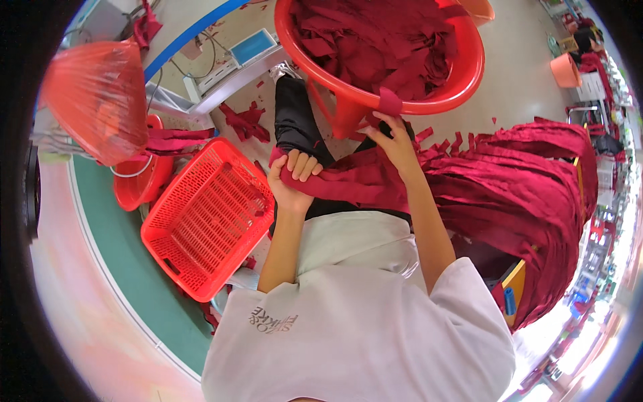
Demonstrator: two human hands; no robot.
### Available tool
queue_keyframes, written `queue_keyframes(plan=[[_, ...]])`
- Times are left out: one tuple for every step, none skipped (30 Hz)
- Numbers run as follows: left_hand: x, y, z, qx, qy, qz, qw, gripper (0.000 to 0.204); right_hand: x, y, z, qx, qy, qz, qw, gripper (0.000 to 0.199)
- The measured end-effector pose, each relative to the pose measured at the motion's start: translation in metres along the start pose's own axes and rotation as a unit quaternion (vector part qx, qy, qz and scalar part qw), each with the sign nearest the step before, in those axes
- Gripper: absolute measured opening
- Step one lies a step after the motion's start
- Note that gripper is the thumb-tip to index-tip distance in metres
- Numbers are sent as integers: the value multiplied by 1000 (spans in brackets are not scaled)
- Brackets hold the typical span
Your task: Sorting and untangling maroon fabric strips in a factory setting.
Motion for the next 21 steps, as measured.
queue_keyframes(plan=[[1, 1, 0, 10, -4, 4, 1000, 25, 2, 8, 19, -91, -108, -18, 990, 52], [2, 2, 6, -10, -17, 10, 1000, 25, 1, 15, 38, -175, -216, -39, 960, 54], [3, 0, 11, -31, -28, 13, 999, 25, 8, 29, 54, -178, -194, -4, 965, 60], [4, 0, 13, -37, -27, 14, 999, 25, 21, 44, 77, -214, -203, 41, 955, 62], [7, 1, 15, -37, -28, 17, 999, 25, 36, 63, 99, -251, -211, 83, 941, 65], [12, 2, 18, -49, -30, 30, 998, 25, 53, 81, 116, -322, -214, 136, 912, 63], [15, 3, 22, -56, -32, 41, 997, 24, 71, 101, 132, -390, -213, 193, 874, 61], [17, 4, 25, -61, -41, 51, 996, 24, 82, 119, 150, -392, -230, 235, 859, 56], [18, 3, 26, -58, -42, 52, 996, 24, 92, 136, 178, -391, -247, 277, 842, 52], [20, 1, 26, -62, -46, 63, 995, 24, 103, 166, 226, -433, -253, 333, 798, 45], [22, -2, 23, -61, -49, 74, 994, 23, 111, 201, 274, -473, -257, 391, 747, 39], [27, -3, 22, -61, -57, 87, 993, 23, 108, 227, 304, -515, -273, 389, 713, 33], [33, -6, 22, -53, -58, 86, 993, 23, 104, 253, 329, -555, -288, 386, 678, 28], [40, -11, 18, -39, -45, 87, 994, 23, 103, 280, 356, -532, -304, 377, 695, 26], [45, -7, 22, -51, -42, 93, 994, 23, 88, 283, 344, -589, -254, 355, 680, 25], [48, -1, 28, -58, -48, 94, 993, 23, 68, 285, 331, -642, -202, 332, 661, 23], [50, 4, 31, -74, -39, 101, 991, 23, 50, 285, 320, -643, -225, 300, 668, 26], [52, 7, 33, -85, -29, 108, 990, 23, 39, 290, 315, -643, -247, 271, 672, 29], [56, 10, 37, -97, -16, 113, 989, 22, 29, 293, 313, -658, -275, 212, 668, 30], [56, 11, 39, -103, -17, 121, 987, 22, 14, 305, 322, -669, -301, 158, 661, 30], [50, 1, 32, -88, -17, 121, 989, 21, -6, 337, 351, -635, -299, 198, 684, 26]])
Point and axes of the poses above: each hand's wrist, its own y-axis away from the middle knuckle, its own x-axis out of the back of the hand, z = x × y, the point moved 4 cm from there along -y, towards the middle knuckle, and after that the axes turned 2 degrees about -z, right-handed, at the moved point
